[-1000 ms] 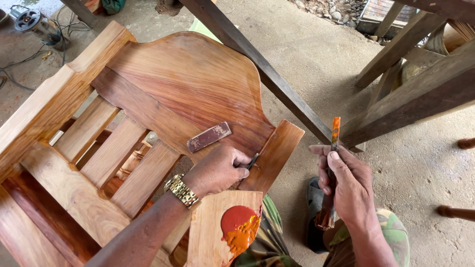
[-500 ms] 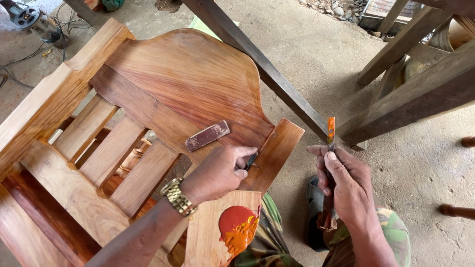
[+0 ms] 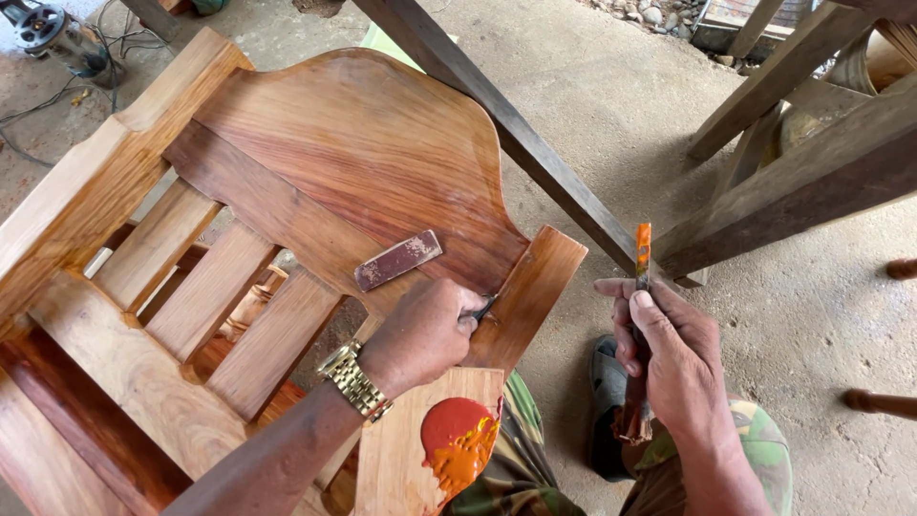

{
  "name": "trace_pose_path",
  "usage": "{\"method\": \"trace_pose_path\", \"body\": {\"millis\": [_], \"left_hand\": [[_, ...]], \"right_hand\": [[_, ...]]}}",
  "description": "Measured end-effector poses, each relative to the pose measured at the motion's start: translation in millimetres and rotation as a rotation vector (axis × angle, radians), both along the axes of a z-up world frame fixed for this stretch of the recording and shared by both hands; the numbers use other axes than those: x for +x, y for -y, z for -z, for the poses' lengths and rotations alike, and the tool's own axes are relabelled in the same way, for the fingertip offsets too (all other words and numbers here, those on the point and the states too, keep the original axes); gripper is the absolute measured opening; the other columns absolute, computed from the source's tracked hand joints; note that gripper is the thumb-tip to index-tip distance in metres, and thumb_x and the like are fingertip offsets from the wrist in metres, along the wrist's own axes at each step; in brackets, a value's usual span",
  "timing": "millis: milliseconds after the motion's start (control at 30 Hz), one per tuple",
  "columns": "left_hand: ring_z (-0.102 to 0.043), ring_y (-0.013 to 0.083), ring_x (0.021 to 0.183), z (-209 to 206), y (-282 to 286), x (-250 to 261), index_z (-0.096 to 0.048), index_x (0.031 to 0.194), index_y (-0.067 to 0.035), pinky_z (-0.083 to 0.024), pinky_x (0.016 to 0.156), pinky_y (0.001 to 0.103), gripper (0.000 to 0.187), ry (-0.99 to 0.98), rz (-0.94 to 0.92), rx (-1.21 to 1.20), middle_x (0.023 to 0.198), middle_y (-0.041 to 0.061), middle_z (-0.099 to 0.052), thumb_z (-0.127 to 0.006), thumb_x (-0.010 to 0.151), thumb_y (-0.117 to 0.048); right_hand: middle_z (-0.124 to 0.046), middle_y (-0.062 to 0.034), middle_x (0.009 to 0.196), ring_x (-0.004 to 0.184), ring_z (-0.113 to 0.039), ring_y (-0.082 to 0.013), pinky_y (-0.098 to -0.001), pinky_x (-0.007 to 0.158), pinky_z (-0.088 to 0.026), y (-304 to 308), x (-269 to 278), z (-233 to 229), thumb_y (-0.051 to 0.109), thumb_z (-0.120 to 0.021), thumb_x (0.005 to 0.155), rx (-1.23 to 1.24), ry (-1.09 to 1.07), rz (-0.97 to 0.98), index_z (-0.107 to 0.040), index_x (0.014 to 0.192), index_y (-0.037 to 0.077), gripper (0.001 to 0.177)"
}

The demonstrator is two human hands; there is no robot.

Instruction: The person mixes red and yellow paint on a wooden board using a brush. They then apply the mixed orange paint to the edge of a wooden chair using the brush and a small black tool to reach into crevices.

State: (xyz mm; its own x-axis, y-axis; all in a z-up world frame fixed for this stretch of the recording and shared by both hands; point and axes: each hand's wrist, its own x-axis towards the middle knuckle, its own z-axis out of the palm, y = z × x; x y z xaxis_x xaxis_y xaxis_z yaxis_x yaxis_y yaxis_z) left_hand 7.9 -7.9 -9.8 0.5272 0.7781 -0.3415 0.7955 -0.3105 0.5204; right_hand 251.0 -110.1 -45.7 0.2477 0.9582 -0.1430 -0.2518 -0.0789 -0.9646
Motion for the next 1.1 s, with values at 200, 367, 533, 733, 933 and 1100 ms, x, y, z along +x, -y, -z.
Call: {"method": "trace_pose_path", "body": {"millis": [200,367,533,733,933,1100], "left_hand": [[-0.074,0.034,0.082,-0.1,1.6,-2.5,-0.078,0.1,-0.001,-0.058,0.074,0.041,0.023,0.119,-0.104,0.042,0.087,0.023,-0.074,-0.066,0.08,-0.006],[-0.076,0.0293,0.08,-25.3,-7.3,-6.2,-0.074,0.113,-0.002,-0.057,0.075,0.038,0.03,0.005,0.062,-0.158,0.092,0.024,-0.073,-0.062,0.086,-0.008],[-0.075,0.0184,0.097,7.6,-34.9,-34.0,-0.068,0.124,0.002,-0.057,0.086,0.031,0.034,0.224,0.211,-0.356,0.114,0.018,-0.075,-0.062,0.092,-0.01],[-0.063,0.0157,0.109,31.1,-46.3,-61.0,-0.058,0.142,-0.001,-0.054,0.098,0.031,0.048,0.489,0.157,-0.747,0.13,0.015,-0.068,-0.062,0.096,-0.011],[-0.067,0.0184,0.115,24.2,-34.1,-63.7,-0.057,0.145,-0.005,-0.049,0.103,0.03,0.047,0.414,0.33,-0.458,0.124,0.01,-0.072,-0.056,0.098,-0.01],[-0.061,0.0221,0.124,33.8,-32.1,-69.3,-0.054,0.146,-0.003,-0.043,0.109,0.032,0.044,0.504,0.353,-0.482,0.13,0.013,-0.067,-0.052,0.102,-0.009]], "right_hand": [[-0.052,-0.0029,0.077,0.057,-0.044,-0.0075,-0.023,0.048,-0.037,0.4,-0.8,-1.7,0.017,-0.045,0.105,-0.017,0.019,-0.014,-0.065,0.122,-0.013,0.04],[-0.052,-0.0047,0.077,0.058,-0.047,-0.0076,-0.0234,0.048,-0.04,0.0,-5.9,-7.1,0.014,-0.048,0.106,-0.036,0.035,0.038,-0.063,0.127,-0.004,0.031],[-0.056,-0.007,0.078,0.058,-0.05,-0.009,-0.0233,0.046,-0.04,7.5,-1.9,-4.3,0.007,-0.054,0.106,0.077,-0.015,0.114,-0.05,0.107,0.003,0.006],[-0.058,-0.0079,0.078,0.058,-0.051,-0.0097,-0.0234,0.045,-0.04,15.9,8.9,11.2,0.007,-0.054,0.106,0.088,-0.078,0.098,-0.056,0.105,0.002,0.005],[-0.06,-0.008,0.077,0.058,-0.052,-0.0101,-0.0237,0.044,-0.041,19.8,8.2,21.4,0.008,-0.056,0.106,0.113,-0.048,0.058,-0.058,0.105,0.002,0.006],[-0.063,-0.01,0.072,0.054,-0.054,-0.0126,-0.0274,0.041,-0.043,28.2,-1.6,11.2,0.008,-0.055,0.1,-0.039,0.133,-0.021,-0.067,0.104,0.003,0.014]]}}
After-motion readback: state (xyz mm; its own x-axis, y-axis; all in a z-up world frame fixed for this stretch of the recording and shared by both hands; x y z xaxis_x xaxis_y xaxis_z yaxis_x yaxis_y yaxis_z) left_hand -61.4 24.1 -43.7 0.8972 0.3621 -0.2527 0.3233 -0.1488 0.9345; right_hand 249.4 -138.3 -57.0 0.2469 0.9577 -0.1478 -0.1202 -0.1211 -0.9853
